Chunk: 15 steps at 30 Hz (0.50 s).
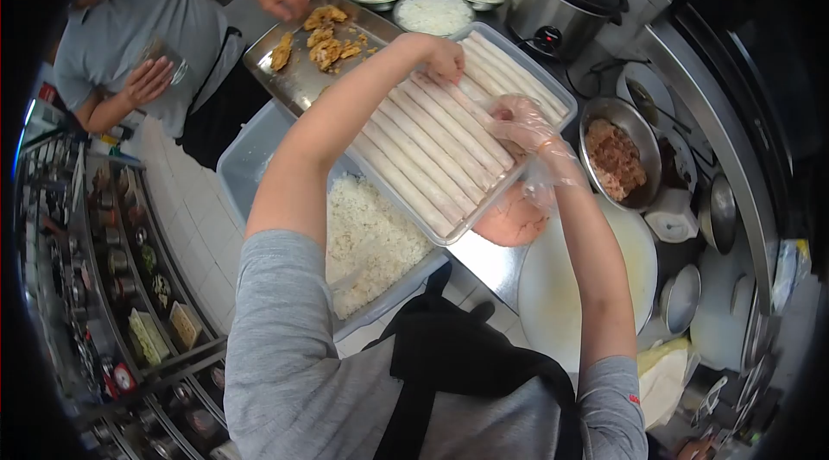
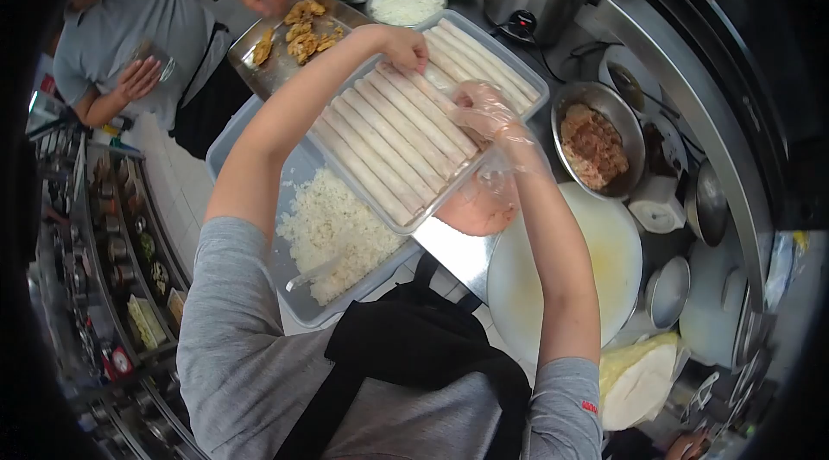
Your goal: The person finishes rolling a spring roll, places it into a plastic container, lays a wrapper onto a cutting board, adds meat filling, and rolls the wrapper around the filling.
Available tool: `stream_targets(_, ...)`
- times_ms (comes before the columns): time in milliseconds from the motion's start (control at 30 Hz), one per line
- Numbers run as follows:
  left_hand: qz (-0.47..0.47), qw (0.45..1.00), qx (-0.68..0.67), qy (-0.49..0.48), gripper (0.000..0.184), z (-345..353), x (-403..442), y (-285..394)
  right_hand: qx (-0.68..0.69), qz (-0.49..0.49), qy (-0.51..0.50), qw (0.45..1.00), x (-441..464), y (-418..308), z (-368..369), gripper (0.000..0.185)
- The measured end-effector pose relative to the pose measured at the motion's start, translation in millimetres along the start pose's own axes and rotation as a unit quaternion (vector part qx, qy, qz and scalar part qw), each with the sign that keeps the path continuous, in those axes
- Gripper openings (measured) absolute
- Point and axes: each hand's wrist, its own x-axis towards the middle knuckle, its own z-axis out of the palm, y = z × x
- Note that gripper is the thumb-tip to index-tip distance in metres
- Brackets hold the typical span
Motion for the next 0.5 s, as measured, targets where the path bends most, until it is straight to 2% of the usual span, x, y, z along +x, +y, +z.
stream_targets(33, -0.016, 1.000, 0.018, 0.002, 0.018, -0.1, -2.1, 0.1, -0.025, -0.032, 0.028, 0.999, -1.5, -2.2, 2.9, 0.030)
stream_targets(100, -0.017, 0.994, 0.108, 0.009, 0.016, -1.9, -12.8, 9.7, -0.080, -0.028, 0.064, 0.994, -8.1, -6.3, 5.8, 0.025)
stream_targets(133, 0.001, 0.994, 0.104, 0.042, 0.017, 3.5, -1.1, -8.5, -0.081, -0.118, 0.156, 0.977, -6.0, 10.5, 12.2, 0.024)
stream_targets(167, -0.004, 0.992, 0.116, 0.042, 0.019, 2.2, -12.6, 3.0, -0.095, -0.199, 0.249, 0.943, -9.5, 29.7, 17.3, 0.024)
stream_targets(200, 0.041, 0.990, 0.099, 0.090, 0.023, 6.3, -16.6, -1.0, -0.115, -0.195, 0.266, 0.937, -32.1, 16.7, 6.7, 0.022)
stream_targets(267, 0.106, 0.969, 0.133, 0.177, 0.044, 14.8, -30.1, -7.6, -0.130, -0.180, 0.287, 0.932, -79.5, -1.8, -13.9, 0.020)
stream_targets(300, 0.084, 0.980, 0.069, 0.166, 0.047, 17.2, -44.7, 5.4, -0.133, -0.165, 0.329, 0.920, -104.6, -3.3, -17.8, 0.021)
stream_targets(333, 0.133, 0.969, 0.081, 0.190, 0.047, 22.4, -41.9, -11.1, -0.115, -0.142, 0.352, 0.918, -133.3, -2.2, -24.1, 0.021)
stream_targets(367, 0.143, 0.972, 0.053, 0.180, 0.045, 28.4, -46.7, -11.2, -0.107, -0.113, 0.379, 0.912, -167.5, 8.0, -31.6, 0.022)
stream_targets(400, 0.114, 0.977, 0.067, 0.166, 0.042, 36.5, -64.5, 9.2, -0.095, -0.092, 0.400, 0.907, -197.0, 19.3, -36.1, 0.023)
stream_targets(433, 0.131, 0.979, 0.017, 0.157, 0.041, 49.4, -78.1, 24.5, -0.082, -0.075, 0.418, 0.902, -224.2, 28.5, -37.5, 0.024)
stream_targets(467, 0.140, 0.979, -0.034, 0.146, 0.040, 62.0, -91.4, 39.0, -0.069, 0.019, 0.427, 0.901, -259.6, 38.3, -39.1, 0.020)
stream_targets(500, 0.142, 0.978, -0.030, 0.150, 0.040, 73.6, -105.5, 54.1, -0.079, 0.061, 0.446, 0.889, -297.6, 51.5, -41.9, 0.018)
